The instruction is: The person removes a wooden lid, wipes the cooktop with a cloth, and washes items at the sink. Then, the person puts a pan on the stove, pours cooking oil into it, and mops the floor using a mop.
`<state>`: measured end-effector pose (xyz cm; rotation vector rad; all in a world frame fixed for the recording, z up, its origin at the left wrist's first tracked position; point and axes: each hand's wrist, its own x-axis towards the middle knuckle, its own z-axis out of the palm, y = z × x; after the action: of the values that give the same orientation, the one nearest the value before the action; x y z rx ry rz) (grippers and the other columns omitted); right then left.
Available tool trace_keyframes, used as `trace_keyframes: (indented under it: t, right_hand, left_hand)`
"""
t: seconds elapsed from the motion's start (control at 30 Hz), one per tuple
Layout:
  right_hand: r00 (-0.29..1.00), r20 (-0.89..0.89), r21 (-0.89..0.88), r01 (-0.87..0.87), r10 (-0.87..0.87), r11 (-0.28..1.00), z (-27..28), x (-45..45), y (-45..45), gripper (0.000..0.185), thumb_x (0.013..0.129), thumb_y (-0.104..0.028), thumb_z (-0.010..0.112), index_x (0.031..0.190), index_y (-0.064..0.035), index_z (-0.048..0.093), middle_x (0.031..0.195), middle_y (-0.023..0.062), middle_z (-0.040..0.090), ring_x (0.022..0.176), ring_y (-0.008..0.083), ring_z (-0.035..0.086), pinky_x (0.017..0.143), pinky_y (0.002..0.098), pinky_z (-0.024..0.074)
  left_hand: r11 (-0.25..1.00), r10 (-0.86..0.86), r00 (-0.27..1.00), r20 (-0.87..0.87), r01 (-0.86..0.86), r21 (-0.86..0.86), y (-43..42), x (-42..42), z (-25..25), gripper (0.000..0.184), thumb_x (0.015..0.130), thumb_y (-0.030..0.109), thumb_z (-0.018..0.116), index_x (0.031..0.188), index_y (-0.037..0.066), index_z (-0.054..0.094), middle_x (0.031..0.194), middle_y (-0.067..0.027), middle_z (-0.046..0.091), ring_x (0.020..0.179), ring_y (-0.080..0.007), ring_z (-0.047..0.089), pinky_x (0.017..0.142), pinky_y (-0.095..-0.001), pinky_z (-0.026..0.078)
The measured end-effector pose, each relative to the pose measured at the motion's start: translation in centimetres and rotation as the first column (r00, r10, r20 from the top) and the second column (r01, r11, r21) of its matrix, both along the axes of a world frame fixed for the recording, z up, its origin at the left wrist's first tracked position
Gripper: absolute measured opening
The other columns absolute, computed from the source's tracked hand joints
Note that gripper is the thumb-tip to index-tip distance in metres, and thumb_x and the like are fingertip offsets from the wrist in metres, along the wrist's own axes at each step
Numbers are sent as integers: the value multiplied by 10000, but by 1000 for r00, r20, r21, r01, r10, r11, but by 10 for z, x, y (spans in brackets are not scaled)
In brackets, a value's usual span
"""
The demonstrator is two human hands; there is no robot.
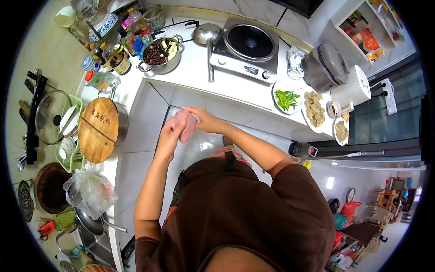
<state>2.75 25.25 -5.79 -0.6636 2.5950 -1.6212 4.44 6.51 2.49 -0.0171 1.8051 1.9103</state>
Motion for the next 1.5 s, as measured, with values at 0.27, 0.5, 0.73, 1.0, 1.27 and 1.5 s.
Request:
trace_keyframes:
  t: [0.27, 0.5, 0.73, 1.0, 1.27, 1.5]
  right_hand:
    - [763, 645, -460, 358, 29, 812, 34, -16, 112, 468, 846, -28, 497, 1313, -28, 461, 1159, 146, 567, 1033, 193, 576, 880, 296, 470]
    - [950, 203, -320, 293, -237, 901, 80, -82, 219, 602, 748, 69, 503, 1335, -58, 456, 1239, 92, 558, 1137, 176, 526, 967, 290, 404]
    - [777, -63, 271, 617, -626, 739, 95, -198, 345, 411, 853, -185, 494, 1251, -95, 548, 1115, 187, 625, 1012, 333, 608, 865, 362, 473]
    - [847, -82, 826, 353, -526, 439, -22, -297, 382, 563, 888, -418, 440, 1419, -255, 349, 1398, 190, 401, 1235, 438, 426, 1028, 486, 346]
    - [860, -53, 798, 342, -507, 496, -28, -276, 350, 485, 862, -423, 492, 1321, -268, 487, 1377, 159, 440, 1223, 393, 462, 1017, 457, 381]
    - [921, -91, 816, 287, -379, 502, -21, -250, 338, 395, 788, -255, 605, 1180, -220, 568, 1181, 89, 563, 1068, 327, 581, 910, 422, 461]
  left_hand:
    - [998, 47, 995, -82, -43, 47, 118, -58, 12, 397, 918, 255, 583, 1220, 9, 508, 1088, -96, 606, 991, -138, 568, 834, -266, 457]
    - [998, -13, 990, -143, 4, -66, 238, -140, 35, 492, 945, 347, 529, 1278, -7, 454, 985, -97, 615, 918, -136, 561, 784, -259, 449]
    - [982, 187, 977, -100, -182, 56, 253, -158, -25, 484, 965, 359, 489, 1307, 19, 453, 939, -51, 620, 825, -100, 545, 758, -247, 434]
    - [902, 417, 885, 208, -374, -216, 191, -90, -91, 439, 953, 394, 478, 1254, 76, 504, 949, -60, 634, 815, -135, 587, 766, -285, 454]
    - [852, 523, 797, 302, -474, -225, 173, -53, -99, 416, 974, 344, 426, 1235, 31, 510, 912, -55, 631, 788, -126, 578, 747, -280, 455]
    - [873, 489, 828, 275, -463, -157, 177, -54, -97, 456, 973, 370, 405, 1243, 14, 495, 944, -70, 631, 803, -140, 583, 775, -294, 463]
